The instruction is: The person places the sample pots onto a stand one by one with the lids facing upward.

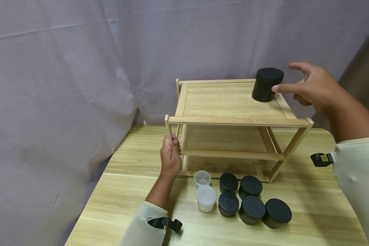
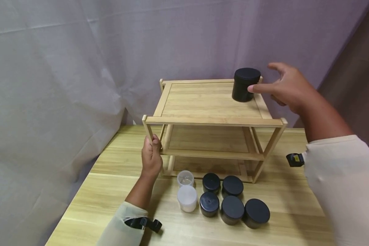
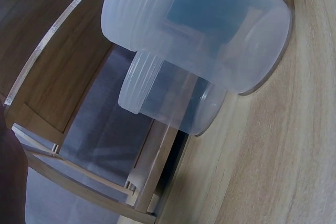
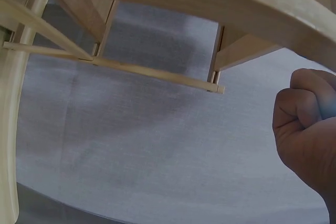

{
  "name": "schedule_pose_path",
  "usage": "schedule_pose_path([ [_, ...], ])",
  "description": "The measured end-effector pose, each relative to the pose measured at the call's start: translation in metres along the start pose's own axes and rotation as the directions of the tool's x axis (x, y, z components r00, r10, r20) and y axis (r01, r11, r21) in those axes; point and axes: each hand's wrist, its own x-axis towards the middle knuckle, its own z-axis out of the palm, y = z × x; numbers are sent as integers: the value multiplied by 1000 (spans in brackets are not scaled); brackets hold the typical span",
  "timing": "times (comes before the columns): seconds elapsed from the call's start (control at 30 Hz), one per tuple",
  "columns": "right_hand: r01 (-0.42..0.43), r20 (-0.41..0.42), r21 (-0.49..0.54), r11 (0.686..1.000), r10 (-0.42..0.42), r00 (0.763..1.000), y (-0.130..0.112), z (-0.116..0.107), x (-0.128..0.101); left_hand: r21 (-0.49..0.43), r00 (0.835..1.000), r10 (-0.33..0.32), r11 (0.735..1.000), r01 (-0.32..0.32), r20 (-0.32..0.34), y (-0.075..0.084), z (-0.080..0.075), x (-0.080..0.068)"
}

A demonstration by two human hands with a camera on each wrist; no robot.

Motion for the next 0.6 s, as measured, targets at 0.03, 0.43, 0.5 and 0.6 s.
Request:
schedule_pose_path([
  [0.03,-1,-1,8,1000,1,1000,1,-1,-1,3,1000,4,1000,-4,2,0,0,0],
  [0.43,-13,-50,-69,998,10,999,32,-2,-14,8,1000,16,1000,-16,-4,1,0,1],
  [0.5,-24,-58,-26,999,23,998,38,1,-16,7,1000,15,1000,-15,-6,0,-1,0],
  [0.6,-7,-78,88,996,14,997,49,5,-19,5,1000,14,1000,-14,-9,-1,-2,-1],
])
